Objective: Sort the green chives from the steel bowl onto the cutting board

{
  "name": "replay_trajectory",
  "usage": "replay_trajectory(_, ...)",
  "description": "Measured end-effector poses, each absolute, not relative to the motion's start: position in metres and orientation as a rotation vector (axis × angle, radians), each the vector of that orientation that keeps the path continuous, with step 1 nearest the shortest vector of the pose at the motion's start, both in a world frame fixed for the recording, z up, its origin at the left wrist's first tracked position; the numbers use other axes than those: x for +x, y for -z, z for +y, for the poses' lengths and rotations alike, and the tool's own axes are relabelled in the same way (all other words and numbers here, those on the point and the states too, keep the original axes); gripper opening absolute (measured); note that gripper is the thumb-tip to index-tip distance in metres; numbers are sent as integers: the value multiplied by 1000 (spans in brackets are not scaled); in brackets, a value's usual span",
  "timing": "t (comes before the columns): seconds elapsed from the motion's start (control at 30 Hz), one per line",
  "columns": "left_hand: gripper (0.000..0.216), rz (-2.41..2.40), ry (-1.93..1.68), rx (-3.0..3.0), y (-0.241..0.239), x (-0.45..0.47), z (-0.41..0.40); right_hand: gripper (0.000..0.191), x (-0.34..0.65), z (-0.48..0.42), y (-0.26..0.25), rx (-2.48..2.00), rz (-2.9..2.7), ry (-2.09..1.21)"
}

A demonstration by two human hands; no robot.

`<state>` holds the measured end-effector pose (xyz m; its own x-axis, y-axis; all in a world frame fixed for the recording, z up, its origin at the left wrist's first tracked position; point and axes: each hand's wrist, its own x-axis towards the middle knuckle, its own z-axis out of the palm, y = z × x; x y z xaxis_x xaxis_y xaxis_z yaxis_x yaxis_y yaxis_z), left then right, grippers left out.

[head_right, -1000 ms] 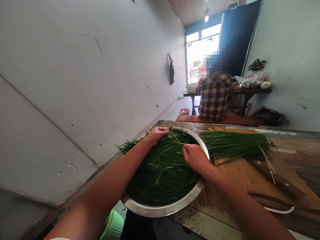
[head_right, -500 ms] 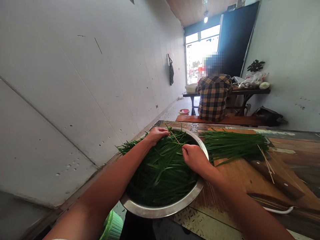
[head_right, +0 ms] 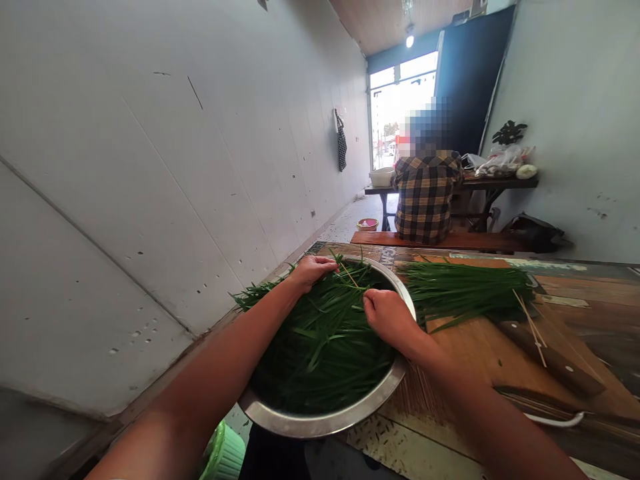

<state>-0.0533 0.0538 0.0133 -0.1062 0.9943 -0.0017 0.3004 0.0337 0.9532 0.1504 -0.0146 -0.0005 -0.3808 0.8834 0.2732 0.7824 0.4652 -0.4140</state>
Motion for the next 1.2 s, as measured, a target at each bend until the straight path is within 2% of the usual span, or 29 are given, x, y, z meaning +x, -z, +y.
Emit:
replay_trajectory(0.73,21,1537,-1139,1331,-13,-52,53,31,150,-15,0,-1380,-2270,-322)
replay_trajectory(1.0,27,1615,-1138,1629,-4,-59,61,30,150,-15,-1,-1401,-2280,-324)
replay_trajectory(1.2,23,1647,-1111,1818,-5,-61,61,29,151,-14,0,-1383,-2285,-344)
